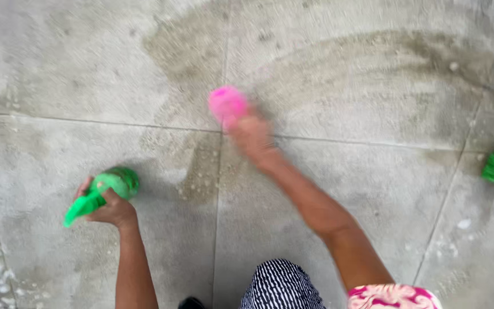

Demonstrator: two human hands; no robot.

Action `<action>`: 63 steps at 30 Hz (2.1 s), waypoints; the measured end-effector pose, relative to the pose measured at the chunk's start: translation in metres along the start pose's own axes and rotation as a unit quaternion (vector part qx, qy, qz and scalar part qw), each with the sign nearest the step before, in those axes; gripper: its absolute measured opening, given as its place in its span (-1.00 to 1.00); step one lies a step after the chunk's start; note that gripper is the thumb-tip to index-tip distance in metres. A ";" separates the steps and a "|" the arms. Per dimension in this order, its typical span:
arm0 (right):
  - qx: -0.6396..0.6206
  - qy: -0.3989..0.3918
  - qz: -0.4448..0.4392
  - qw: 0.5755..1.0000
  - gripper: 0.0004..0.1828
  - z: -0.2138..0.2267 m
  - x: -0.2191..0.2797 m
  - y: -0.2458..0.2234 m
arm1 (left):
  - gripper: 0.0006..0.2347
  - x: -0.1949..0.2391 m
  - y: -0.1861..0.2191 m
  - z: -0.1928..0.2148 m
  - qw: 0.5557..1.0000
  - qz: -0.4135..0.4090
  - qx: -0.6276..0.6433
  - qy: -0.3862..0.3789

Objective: The person scrubs a tiled floor using a green spray bottle and a pink scrubbing brush. They apply liquid from the bottle and scrub the surface, creating soapy foam across the tiles.

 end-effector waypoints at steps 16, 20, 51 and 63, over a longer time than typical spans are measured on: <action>0.151 0.004 -0.213 0.965 -0.26 0.050 0.185 0.325 | -0.71 -0.004 -0.029 0.008 1.000 -0.007 0.000 0.029; 0.220 -0.001 -0.224 0.950 -0.32 0.115 0.250 0.373 | -0.70 -0.010 -0.048 0.006 0.999 0.015 0.036 0.027; -0.287 0.273 -0.624 0.673 -0.36 0.101 0.528 0.552 | -0.76 -0.016 -0.065 0.020 0.993 -0.035 0.023 0.107; 0.106 0.142 -0.536 0.825 -0.25 0.136 0.556 0.523 | -0.84 -0.030 -0.058 0.021 0.993 0.007 0.092 0.080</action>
Point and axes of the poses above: each hand's wrist, its own x-axis away from the middle knuckle, its own z-axis out of the back of the hand, y = z × x, the point moved 9 cm from there along -x, towards the middle knuckle, and after that the axes turned 11 degrees about x, right-handed, at the moved point
